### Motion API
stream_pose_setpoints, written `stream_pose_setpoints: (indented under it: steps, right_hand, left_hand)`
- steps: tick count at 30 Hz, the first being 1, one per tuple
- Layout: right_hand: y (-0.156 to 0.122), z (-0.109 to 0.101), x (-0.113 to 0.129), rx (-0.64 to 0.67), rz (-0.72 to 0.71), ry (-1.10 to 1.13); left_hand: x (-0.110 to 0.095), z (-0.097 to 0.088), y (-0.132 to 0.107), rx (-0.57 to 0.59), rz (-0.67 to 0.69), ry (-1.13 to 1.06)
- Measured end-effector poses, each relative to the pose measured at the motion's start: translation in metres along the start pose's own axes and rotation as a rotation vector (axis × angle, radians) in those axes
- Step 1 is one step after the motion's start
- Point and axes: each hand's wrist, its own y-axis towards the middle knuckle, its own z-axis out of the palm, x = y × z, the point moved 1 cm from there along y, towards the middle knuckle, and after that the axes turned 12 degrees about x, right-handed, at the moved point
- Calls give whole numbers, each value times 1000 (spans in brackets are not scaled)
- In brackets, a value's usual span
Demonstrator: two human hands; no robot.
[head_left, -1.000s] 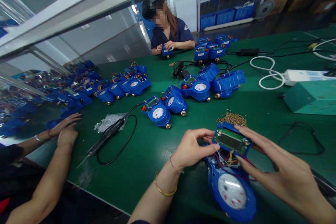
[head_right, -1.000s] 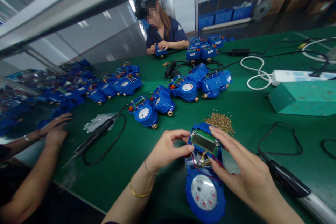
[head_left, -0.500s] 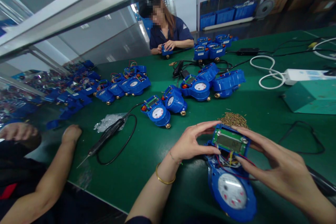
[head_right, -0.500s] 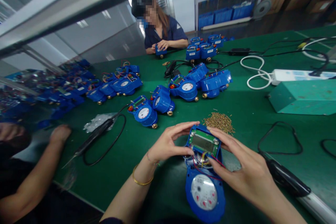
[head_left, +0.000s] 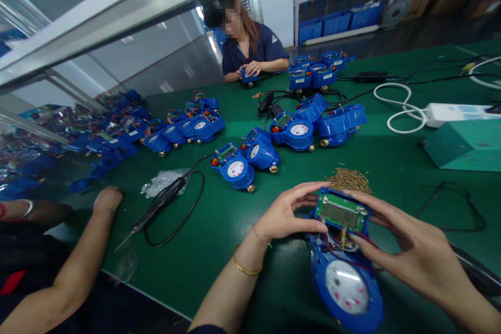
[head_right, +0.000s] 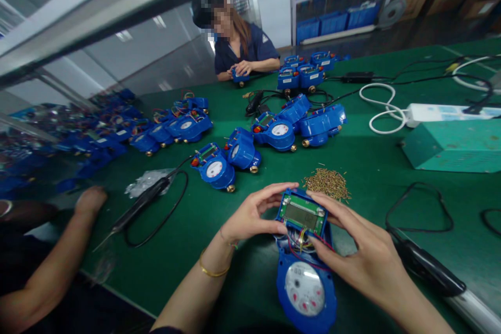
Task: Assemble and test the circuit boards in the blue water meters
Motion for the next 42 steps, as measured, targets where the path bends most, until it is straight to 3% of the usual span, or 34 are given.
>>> stream_pose_setpoints:
  steps: [7, 17, 21, 42]
  right_hand:
    - [1, -2, 6, -23, -37, -124]
    - [-1, -2, 5, -34, -29, -137]
    - [-1, -3, 5, -23, -39, -144]
    - [2, -2, 6, -47, -71, -128]
  left_hand:
    - [3, 1, 0, 29, 42, -113]
    - [-5, 4, -2, 7, 25, 37]
    - [-1, 0, -3, 58, 65, -6]
    - [3, -4, 2, 86, 199, 96]
